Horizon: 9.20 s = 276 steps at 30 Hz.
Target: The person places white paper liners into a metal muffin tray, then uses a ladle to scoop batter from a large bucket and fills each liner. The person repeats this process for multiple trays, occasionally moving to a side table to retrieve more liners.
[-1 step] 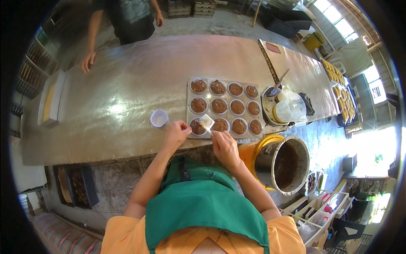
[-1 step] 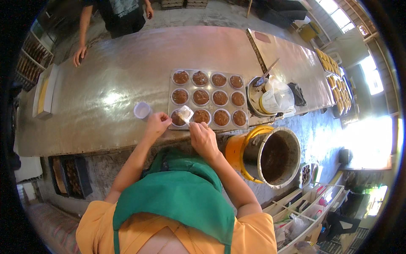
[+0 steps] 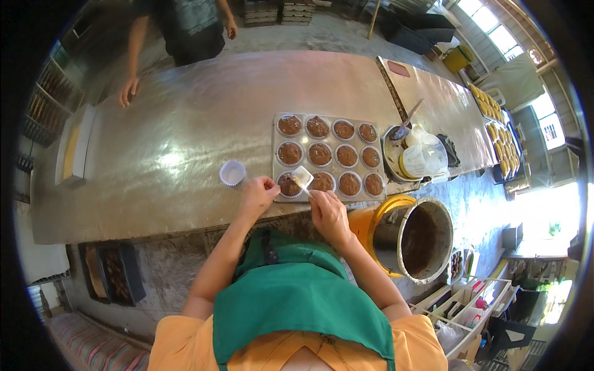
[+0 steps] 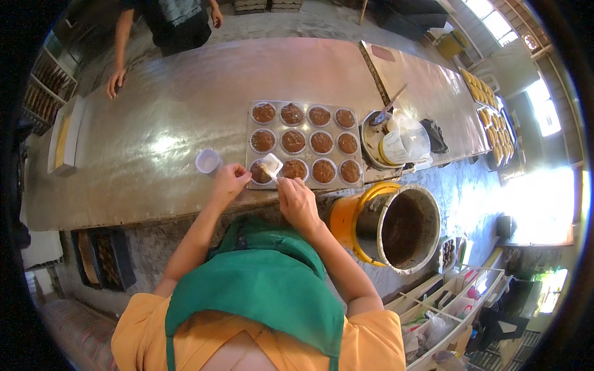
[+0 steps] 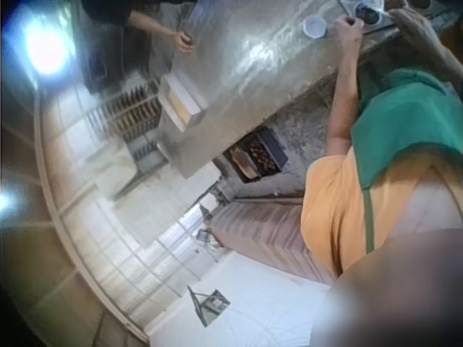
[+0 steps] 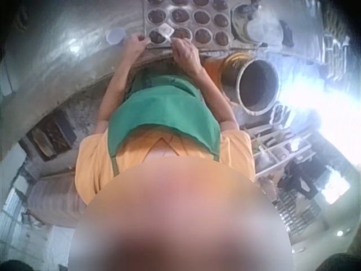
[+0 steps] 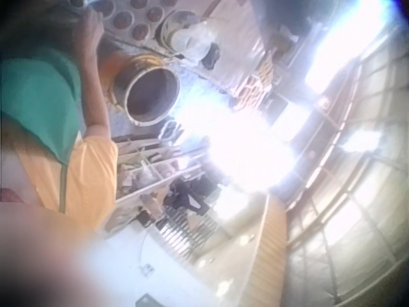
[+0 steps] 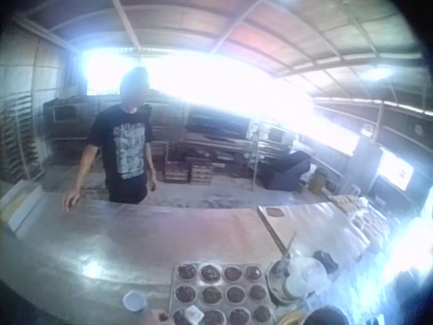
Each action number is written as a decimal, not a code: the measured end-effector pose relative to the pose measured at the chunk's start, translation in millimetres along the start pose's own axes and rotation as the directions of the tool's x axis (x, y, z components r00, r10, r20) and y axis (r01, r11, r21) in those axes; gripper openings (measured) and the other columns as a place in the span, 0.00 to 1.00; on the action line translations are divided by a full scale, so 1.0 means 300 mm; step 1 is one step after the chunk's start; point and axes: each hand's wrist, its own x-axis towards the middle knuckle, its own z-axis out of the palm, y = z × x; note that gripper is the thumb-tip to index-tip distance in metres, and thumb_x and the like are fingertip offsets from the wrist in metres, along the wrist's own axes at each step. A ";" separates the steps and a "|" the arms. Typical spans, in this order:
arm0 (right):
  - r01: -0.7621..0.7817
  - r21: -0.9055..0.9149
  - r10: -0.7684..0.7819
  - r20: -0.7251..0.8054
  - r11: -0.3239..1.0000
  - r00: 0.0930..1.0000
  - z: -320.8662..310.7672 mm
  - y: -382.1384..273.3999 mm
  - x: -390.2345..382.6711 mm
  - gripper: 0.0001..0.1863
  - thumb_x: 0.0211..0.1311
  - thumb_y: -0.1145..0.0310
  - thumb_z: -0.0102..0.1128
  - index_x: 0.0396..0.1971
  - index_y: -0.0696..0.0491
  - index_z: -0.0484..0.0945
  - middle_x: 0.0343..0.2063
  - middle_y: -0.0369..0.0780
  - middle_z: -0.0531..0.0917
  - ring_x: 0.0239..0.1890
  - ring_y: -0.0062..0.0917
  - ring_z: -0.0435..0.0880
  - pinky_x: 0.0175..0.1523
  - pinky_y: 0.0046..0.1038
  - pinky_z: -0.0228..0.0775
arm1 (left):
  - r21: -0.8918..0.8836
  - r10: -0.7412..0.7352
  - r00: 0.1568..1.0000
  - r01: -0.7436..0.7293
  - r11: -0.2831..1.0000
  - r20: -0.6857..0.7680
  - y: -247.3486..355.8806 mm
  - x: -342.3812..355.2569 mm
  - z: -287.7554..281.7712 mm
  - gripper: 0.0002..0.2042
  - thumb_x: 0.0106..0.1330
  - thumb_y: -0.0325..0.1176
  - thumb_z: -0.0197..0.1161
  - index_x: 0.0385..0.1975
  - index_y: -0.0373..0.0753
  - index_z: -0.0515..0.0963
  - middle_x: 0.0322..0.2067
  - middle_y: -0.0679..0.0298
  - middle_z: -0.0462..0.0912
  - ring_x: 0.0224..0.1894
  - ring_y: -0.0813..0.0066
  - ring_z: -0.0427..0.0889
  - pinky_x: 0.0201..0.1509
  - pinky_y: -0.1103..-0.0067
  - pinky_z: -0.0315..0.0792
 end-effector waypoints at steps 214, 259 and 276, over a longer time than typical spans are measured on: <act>-0.696 0.709 -0.140 -0.682 0.116 -0.718 -1.607 -1.316 -3.224 0.08 0.47 0.83 0.57 0.27 0.54 0.76 0.24 0.34 0.79 0.26 0.17 0.74 0.32 0.20 0.66 | 0.618 -0.503 -0.850 -0.314 0.721 0.155 0.543 -3.420 2.435 0.20 0.68 0.29 0.49 0.60 0.42 0.64 0.53 0.61 0.75 0.52 0.67 0.78 0.53 0.71 0.78; 0.067 0.320 0.031 0.118 0.945 -0.993 -0.536 -1.980 -3.012 0.12 0.65 0.72 0.50 0.48 0.56 0.72 0.36 0.36 0.75 0.36 0.24 0.75 0.45 0.33 0.74 | -0.442 -0.506 -0.723 -0.690 0.573 0.471 0.422 -3.798 1.911 0.11 0.57 0.29 0.52 0.25 0.30 0.81 0.19 0.54 0.80 0.19 0.64 0.81 0.15 0.74 0.73; -0.387 0.652 -0.121 -0.414 0.652 -0.902 -0.707 -2.133 -2.790 0.31 0.60 0.74 0.56 0.63 0.54 0.57 0.54 0.45 0.71 0.52 0.35 0.72 0.54 0.38 0.67 | -0.092 -0.345 -0.768 -0.461 0.883 0.540 0.589 -3.390 1.730 0.09 0.61 0.32 0.53 0.30 0.36 0.78 0.26 0.64 0.80 0.27 0.70 0.81 0.30 0.72 0.80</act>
